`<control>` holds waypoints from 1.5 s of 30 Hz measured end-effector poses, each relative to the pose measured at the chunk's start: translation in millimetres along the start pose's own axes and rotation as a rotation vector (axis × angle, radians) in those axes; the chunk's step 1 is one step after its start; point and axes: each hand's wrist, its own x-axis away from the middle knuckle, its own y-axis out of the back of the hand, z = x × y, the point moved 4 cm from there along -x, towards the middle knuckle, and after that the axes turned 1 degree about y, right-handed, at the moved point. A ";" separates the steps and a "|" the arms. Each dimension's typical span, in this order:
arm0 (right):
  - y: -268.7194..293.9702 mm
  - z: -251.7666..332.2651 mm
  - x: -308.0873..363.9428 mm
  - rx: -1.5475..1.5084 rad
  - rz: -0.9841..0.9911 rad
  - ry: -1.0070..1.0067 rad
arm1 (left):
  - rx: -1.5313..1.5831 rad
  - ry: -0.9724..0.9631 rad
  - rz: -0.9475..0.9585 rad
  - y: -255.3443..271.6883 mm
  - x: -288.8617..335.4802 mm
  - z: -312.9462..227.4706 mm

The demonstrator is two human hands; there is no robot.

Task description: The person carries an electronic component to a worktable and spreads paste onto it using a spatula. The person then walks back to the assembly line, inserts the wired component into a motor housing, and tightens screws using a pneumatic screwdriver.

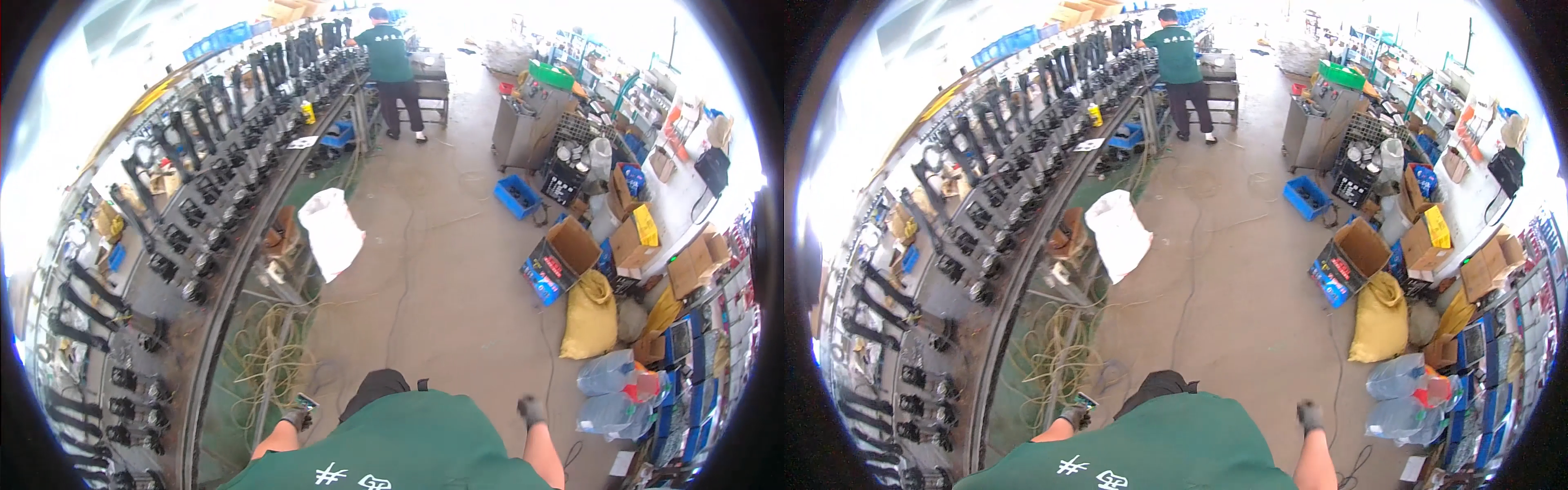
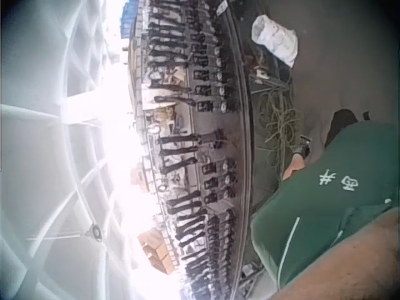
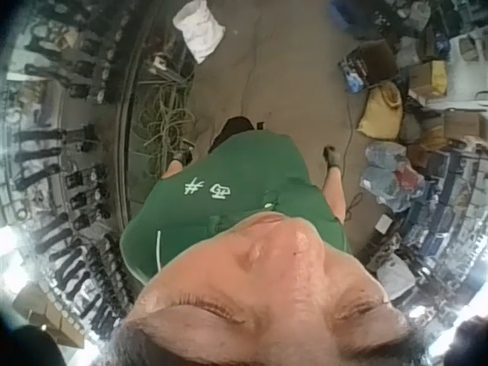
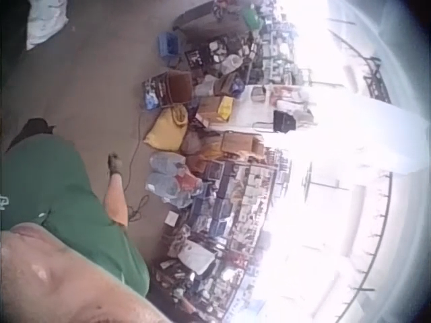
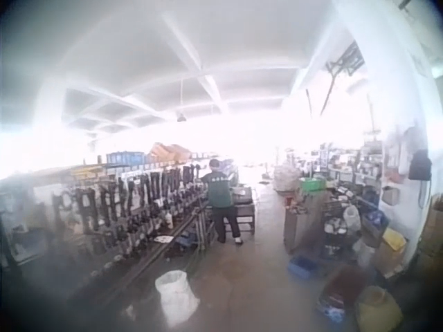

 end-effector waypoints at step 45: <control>147.9 1078.0 -1140.2 -0.367 0.100 0.268 | 0.220 -0.151 0.056 -817.2 -248.8 -1329.0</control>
